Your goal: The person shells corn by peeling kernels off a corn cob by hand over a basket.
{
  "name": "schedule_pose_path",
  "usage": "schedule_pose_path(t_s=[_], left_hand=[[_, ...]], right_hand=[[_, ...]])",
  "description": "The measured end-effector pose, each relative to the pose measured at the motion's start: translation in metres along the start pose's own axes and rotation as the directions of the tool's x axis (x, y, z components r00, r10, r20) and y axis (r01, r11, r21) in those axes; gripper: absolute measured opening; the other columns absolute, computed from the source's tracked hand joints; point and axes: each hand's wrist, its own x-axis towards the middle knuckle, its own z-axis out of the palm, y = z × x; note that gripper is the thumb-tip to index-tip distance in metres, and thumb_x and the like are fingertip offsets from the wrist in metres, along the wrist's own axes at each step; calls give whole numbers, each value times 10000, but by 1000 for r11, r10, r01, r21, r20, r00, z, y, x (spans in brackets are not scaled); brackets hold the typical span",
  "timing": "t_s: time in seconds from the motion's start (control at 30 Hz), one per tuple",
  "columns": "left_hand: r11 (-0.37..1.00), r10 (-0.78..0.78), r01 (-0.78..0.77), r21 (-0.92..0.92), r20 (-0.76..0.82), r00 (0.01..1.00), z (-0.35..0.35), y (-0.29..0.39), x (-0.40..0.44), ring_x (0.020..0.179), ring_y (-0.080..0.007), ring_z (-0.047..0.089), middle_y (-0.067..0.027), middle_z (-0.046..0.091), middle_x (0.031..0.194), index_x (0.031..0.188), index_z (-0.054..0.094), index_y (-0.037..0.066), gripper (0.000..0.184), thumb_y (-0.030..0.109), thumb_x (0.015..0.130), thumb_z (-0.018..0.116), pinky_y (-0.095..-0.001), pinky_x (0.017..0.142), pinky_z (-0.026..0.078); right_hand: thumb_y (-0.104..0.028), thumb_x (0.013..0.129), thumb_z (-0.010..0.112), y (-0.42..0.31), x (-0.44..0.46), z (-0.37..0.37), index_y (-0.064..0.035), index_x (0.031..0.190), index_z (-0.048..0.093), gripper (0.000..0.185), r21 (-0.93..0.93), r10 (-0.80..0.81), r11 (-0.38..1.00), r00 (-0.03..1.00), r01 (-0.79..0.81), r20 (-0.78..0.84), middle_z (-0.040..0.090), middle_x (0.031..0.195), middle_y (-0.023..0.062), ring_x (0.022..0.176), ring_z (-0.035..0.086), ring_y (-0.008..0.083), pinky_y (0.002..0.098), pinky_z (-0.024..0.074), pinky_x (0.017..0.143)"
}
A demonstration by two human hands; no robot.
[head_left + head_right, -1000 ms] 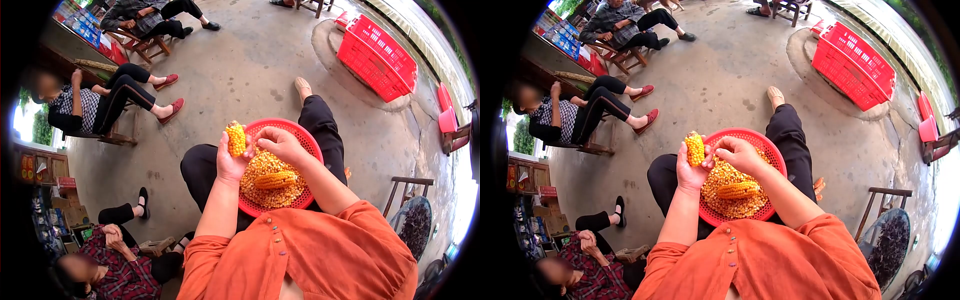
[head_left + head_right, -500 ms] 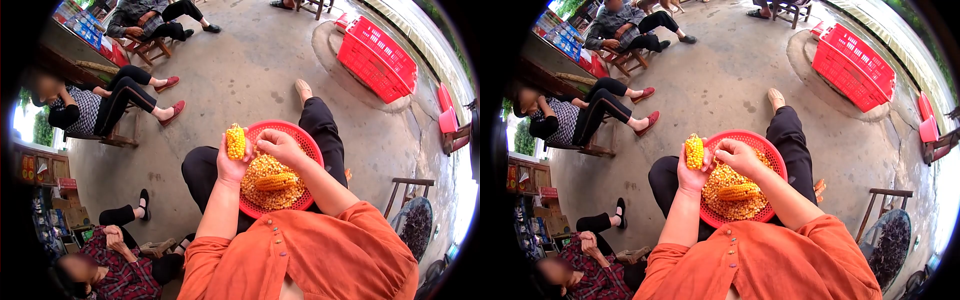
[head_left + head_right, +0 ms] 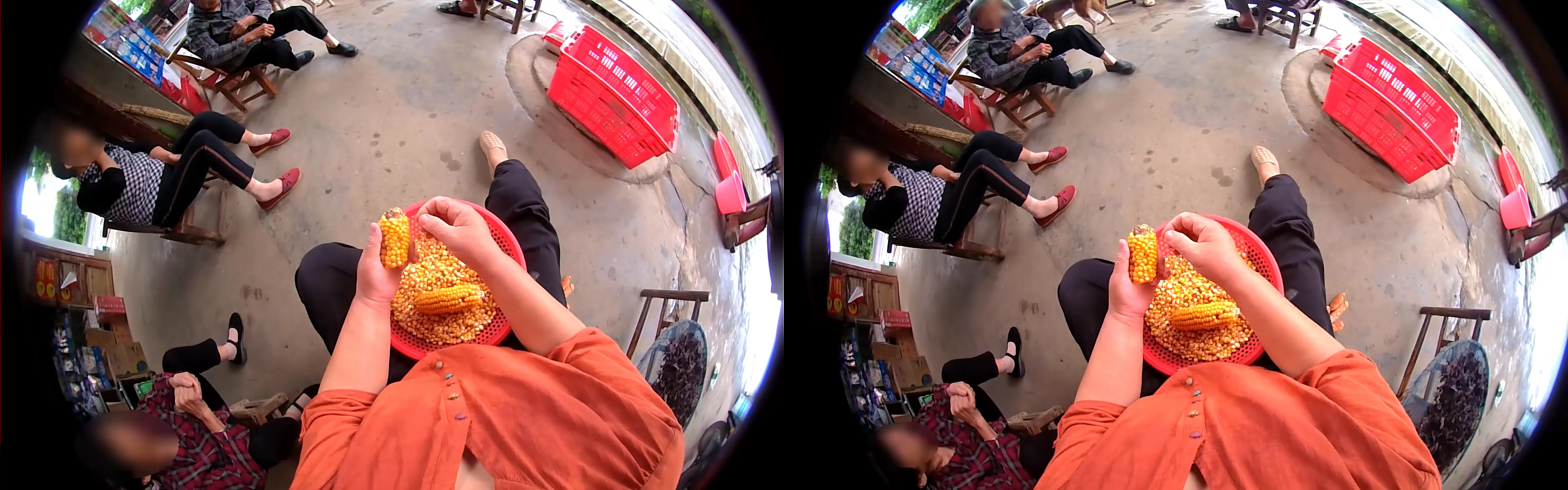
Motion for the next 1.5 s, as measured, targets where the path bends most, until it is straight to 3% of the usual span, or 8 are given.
schedule_pose_path(t_s=[0.37, 0.67, 0.9, 1.0, 1.03, 1.07, 1.3, 1.5], left_hand=[[982, 151, -173, 70, 249, 957, 3, -1, -5, 1124, -183, 601, -74, 628, 1218, 1261, 547, 36, 338, 203, 974, 608, -339, 1011, 468], [794, 281, -422, 438, 351, 893, -2, -14, -5, 1078, -115, 571, -37, 620, 1193, 1291, 514, 39, 342, 145, 978, 604, -273, 983, 439], [780, 291, -420, 465, 325, 900, -5, -16, -1, 1024, -90, 566, -21, 627, 1145, 1287, 512, 43, 326, 169, 995, 581, -251, 939, 441], [768, 281, -414, 488, 325, 903, -5, -15, -1, 999, -79, 562, -12, 623, 1129, 1290, 509, 46, 327, 180, 999, 574, -244, 917, 443], [777, 275, -406, 481, 319, 907, -5, -15, -1, 990, -74, 560, -7, 622, 1121, 1292, 506, 47, 329, 184, 1001, 572, -241, 908, 443], [773, 284, -420, 475, 332, 899, -5, -16, 0, 991, -78, 562, -12, 621, 1130, 1304, 496, 53, 336, 165, 997, 575, -243, 905, 446], [716, 339, -463, 522, 320, 885, 3, -18, 0, 1004, -101, 567, -32, 597, 1116, 1297, 446, 68, 369, 92, 967, 608, -257, 883, 472], [676, 332, -469, 569, 333, 883, 1, -21, -3, 1024, -114, 561, -44, 563, 1101, 1217, 441, 70, 283, 78, 973, 584, -286, 893, 498]], right_hand=[[-110, 919, 658, -15, -5, -1, 13, 1021, 646, 160, -48, -31, 998, 999, 31, -7, 677, 905, 27, 818, 614, 81, 259, 508, 757], [-86, 893, 643, -20, -5, -16, 15, 916, 650, 104, -392, -25, 920, 1000, 16, -18, 647, 796, 14, 716, 586, 69, 248, 488, 644], [-99, 901, 636, -10, 20, -53, -55, 862, 620, 61, 437, 49, 898, 999, -50, 13, 593, 722, -10, 614, 537, 59, 190, 439, 590], [-133, 864, 690, 0, 36, -82, -25, 981, 630, 170, 256, 114, 963, 986, -80, -123, 644, 853, 70, 756, 621, 155, 264, 501, 681], [-145, 840, 710, 0, 38, -85, -13, 1063, 614, 276, -483, -276, 869, 916, 108, -291, 641, 961, 113, 882, 620, 217, 310, 503, 773], [-157, 816, 730, 1, 39, -88, -1, 1145, 598, 387, -961, -641, 270, 757, 66, -128, 638, 1070, 156, 1008, 618, 280, 356, 505, 865], [-173, 792, 753, -26, -11, -38, -11, 1308, 518, 590, -531, -114, 827, 980, 184, 163, 602, 1204, 196, 1136, 585, 335, 378, 454, 995], [-140, 799, 715, -11, -26, -7, 2, 1333, 460, 608, -591, 33, 806, 992, 46, 123, 605, 1194, 218, 1112, 610, 320, 375, 488, 930]])
